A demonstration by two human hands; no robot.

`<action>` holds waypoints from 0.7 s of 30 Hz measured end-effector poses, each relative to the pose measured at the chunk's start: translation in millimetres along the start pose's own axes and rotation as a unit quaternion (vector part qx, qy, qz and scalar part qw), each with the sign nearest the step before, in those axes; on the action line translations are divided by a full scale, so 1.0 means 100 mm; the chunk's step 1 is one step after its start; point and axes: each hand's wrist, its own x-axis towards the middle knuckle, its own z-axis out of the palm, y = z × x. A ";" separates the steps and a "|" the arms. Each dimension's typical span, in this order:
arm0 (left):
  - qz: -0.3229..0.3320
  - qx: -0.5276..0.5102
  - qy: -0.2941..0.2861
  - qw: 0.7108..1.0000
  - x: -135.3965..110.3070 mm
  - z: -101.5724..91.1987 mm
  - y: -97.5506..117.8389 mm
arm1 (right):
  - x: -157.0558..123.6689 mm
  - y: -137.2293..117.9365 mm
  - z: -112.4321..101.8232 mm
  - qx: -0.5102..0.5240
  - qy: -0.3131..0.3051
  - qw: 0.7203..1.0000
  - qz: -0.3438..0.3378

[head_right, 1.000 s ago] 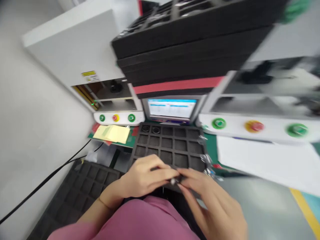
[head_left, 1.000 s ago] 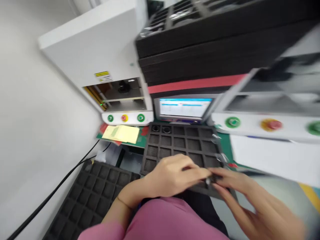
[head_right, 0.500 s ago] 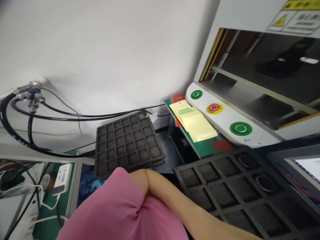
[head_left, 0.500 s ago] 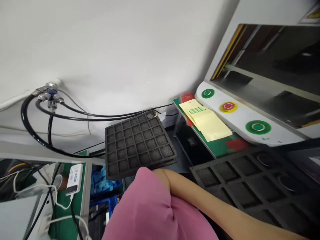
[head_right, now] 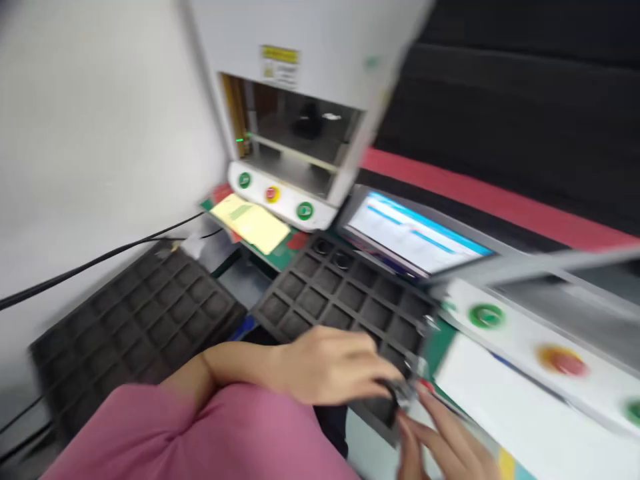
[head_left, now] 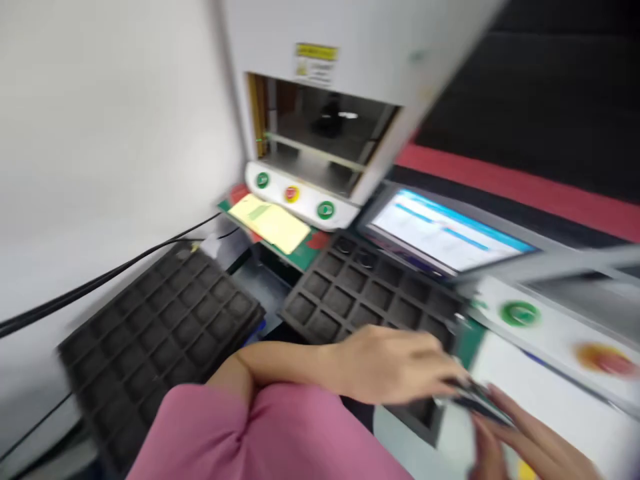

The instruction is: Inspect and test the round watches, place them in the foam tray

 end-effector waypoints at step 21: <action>-0.301 -0.327 0.062 0.894 0.25 -0.01 -0.08 | 1.05 1.94 0.07 0.009 0.231 0.915 0.330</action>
